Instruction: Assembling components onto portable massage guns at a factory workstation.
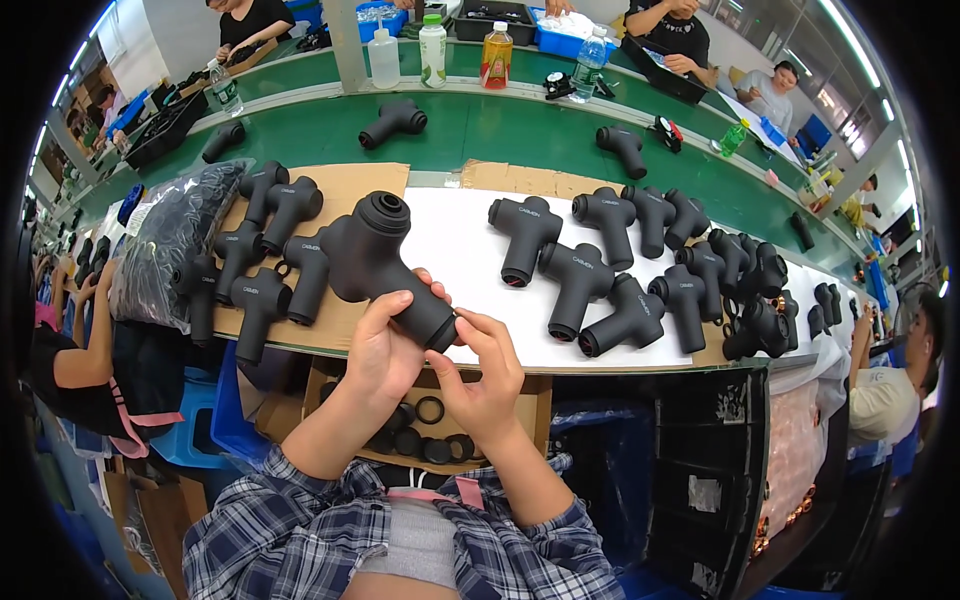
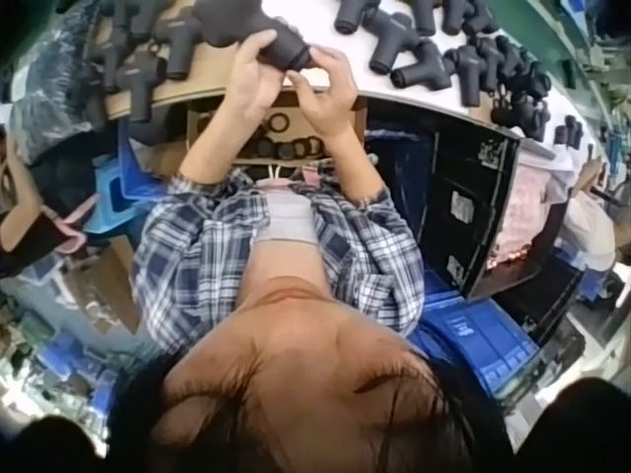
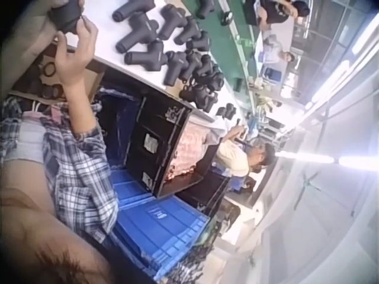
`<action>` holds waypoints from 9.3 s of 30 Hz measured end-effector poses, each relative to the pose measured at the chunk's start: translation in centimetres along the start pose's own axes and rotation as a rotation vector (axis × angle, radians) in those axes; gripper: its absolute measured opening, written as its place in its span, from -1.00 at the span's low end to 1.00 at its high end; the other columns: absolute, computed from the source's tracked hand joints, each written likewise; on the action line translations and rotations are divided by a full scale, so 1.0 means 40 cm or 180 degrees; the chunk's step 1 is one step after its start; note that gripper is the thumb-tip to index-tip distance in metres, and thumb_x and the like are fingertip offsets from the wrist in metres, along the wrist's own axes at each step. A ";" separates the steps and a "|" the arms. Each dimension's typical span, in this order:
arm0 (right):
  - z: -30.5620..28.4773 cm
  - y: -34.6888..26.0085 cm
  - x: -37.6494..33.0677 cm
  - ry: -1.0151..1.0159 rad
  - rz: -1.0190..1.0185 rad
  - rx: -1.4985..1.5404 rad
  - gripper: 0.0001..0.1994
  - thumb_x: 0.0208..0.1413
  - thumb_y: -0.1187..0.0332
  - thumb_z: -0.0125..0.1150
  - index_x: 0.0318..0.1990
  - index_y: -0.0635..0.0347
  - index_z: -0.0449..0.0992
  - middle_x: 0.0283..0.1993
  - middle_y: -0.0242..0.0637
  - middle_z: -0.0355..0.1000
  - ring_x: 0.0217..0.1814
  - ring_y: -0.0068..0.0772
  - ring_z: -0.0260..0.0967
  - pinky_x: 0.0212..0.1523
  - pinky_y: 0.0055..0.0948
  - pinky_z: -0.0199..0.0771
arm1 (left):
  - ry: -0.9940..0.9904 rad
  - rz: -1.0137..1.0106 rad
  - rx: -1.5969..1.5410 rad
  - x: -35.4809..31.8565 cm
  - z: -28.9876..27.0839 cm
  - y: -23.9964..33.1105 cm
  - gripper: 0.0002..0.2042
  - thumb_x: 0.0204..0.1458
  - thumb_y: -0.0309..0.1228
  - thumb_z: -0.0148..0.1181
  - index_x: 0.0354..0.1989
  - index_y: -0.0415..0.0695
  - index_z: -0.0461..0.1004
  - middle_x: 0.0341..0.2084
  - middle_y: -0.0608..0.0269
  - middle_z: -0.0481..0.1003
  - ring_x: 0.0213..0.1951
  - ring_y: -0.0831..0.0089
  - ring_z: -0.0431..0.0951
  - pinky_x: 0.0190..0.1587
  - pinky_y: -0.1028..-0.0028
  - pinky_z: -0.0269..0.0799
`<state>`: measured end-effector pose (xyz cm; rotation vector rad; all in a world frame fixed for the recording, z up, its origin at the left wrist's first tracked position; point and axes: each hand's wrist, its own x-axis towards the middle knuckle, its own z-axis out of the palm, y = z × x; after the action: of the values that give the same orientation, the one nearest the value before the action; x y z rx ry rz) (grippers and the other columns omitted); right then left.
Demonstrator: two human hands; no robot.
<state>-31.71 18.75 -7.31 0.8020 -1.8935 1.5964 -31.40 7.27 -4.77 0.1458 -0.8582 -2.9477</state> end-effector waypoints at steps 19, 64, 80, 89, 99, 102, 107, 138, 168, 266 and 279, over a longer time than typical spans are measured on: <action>0.000 0.015 0.049 -0.0517 0.0694 0.0533 -0.70 -0.23 0.47 0.29 -0.30 0.34 0.37 -0.37 -0.20 0.42 -0.29 -0.45 0.39 -0.21 -0.51 0.36 | -0.0024 0.0108 -0.0207 0.016 -0.019 0.016 -0.77 -0.12 -0.54 0.03 -0.23 -0.23 0.25 -0.34 0.21 0.32 -0.19 0.40 0.36 -0.14 0.41 0.36; -0.021 0.204 0.010 -0.0597 0.1078 -0.0422 -0.63 -0.24 0.44 0.25 -0.21 0.28 0.33 -0.29 -0.18 0.37 -0.29 -0.26 0.34 -0.21 -0.47 0.31 | -0.0115 0.1170 0.6587 0.602 0.052 0.072 -0.59 -0.16 -0.11 0.12 -0.47 -0.32 0.42 -0.56 -0.09 0.44 -0.42 0.02 0.46 -0.34 0.24 0.34; -0.014 0.205 -0.025 0.0194 0.1082 0.0250 -0.72 -0.22 0.45 0.22 -0.28 0.30 0.36 -0.34 -0.18 0.39 -0.36 -0.34 0.33 -0.29 -0.48 0.30 | -0.0427 0.2379 0.8242 0.131 -0.128 0.139 -0.57 -0.23 -0.05 0.18 -0.41 -0.25 0.44 -0.54 0.02 0.44 -0.41 0.20 0.40 -0.16 0.32 0.13; 0.006 0.171 0.011 -0.0542 0.1070 -0.0404 -0.72 -0.25 0.48 0.19 -0.30 0.31 0.35 -0.35 -0.17 0.36 -0.33 -0.30 0.32 -0.26 -0.48 0.31 | 0.2297 0.1023 0.7876 0.642 -0.252 0.512 -0.50 -0.15 0.03 0.06 -0.24 -0.19 0.42 -0.26 0.02 0.43 -0.11 0.13 0.37 -0.10 0.20 0.28; -0.030 0.197 0.009 -0.0580 0.0893 -0.0543 -0.85 -0.28 0.46 -0.05 -0.47 0.30 0.33 -0.50 -0.14 0.28 -0.48 -0.14 0.20 -0.41 -0.33 0.20 | 0.3529 0.0675 0.7418 0.860 -0.516 0.567 -0.46 -0.17 -0.07 0.15 -0.02 -0.11 0.29 -0.02 0.09 0.28 0.06 0.20 0.25 0.00 0.18 0.23; -0.026 0.191 0.015 -0.0604 0.0937 -0.0529 -0.88 -0.28 0.46 -0.06 -0.50 0.29 0.31 -0.52 -0.13 0.27 -0.51 -0.12 0.18 -0.44 -0.33 0.18 | 0.3358 0.0101 0.7448 0.867 -0.489 0.569 -0.51 -0.16 -0.04 0.12 -0.10 -0.12 0.38 -0.06 0.09 0.34 0.00 0.21 0.32 -0.03 0.20 0.24; -0.004 0.198 0.014 -0.0671 0.0899 -0.0454 -0.89 -0.29 0.47 -0.08 -0.51 0.29 0.31 -0.54 -0.14 0.25 -0.55 -0.11 0.15 -0.46 -0.32 0.16 | 0.2799 0.0505 0.8142 0.804 -0.395 0.550 -0.49 -0.16 0.11 -0.03 -0.34 -0.11 0.54 -0.33 0.12 0.52 -0.24 0.19 0.50 -0.15 0.23 0.27; -0.010 0.183 -0.017 0.0799 0.0994 0.0769 -0.61 -0.09 0.56 0.16 -0.10 0.25 0.16 -0.18 -0.20 0.28 -0.20 -0.46 0.27 -0.08 -0.52 0.23 | 0.0346 0.2162 0.7470 0.329 -0.039 0.147 -0.58 -0.20 0.01 0.12 -0.55 -0.18 0.49 -0.58 0.08 0.48 -0.43 0.17 0.49 -0.33 0.24 0.28; -0.005 0.115 0.025 0.1160 0.0439 0.0090 -0.54 -0.25 0.42 0.36 -0.14 0.34 0.33 -0.18 -0.16 0.31 -0.25 -0.32 0.34 -0.23 -0.49 0.36 | 0.0355 -0.0513 0.0477 0.174 0.065 -0.072 -0.64 0.10 -0.24 -0.06 -0.10 -0.29 0.15 -0.28 0.09 0.34 -0.24 0.28 0.41 -0.18 0.29 0.39; -0.113 0.110 0.117 -0.0532 0.1607 0.0813 -0.83 0.04 0.44 -0.10 -0.22 0.30 0.28 -0.62 -0.42 0.20 -0.59 -0.68 0.14 -0.55 -0.69 0.12 | 0.0043 -0.0645 -0.0448 0.056 0.050 -0.021 -0.77 0.00 -0.49 0.00 -0.17 -0.26 0.23 -0.31 0.14 0.34 -0.17 0.34 0.35 0.01 0.30 0.24; -0.114 0.089 0.101 -0.0352 0.1772 -0.0495 -0.71 0.03 0.45 -0.05 -0.06 0.25 0.19 -0.63 -0.47 0.18 -0.61 -0.74 0.04 -0.63 -0.73 -0.03 | 0.0224 -0.0818 -0.0469 0.097 0.013 -0.037 -0.81 0.00 -0.49 -0.01 -0.20 -0.25 0.25 -0.34 0.13 0.36 -0.21 0.34 0.38 -0.03 0.32 0.27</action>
<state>-36.97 23.28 -6.04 0.3106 -2.4339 1.7045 -35.36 8.42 -5.41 0.3756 -0.6547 -3.2057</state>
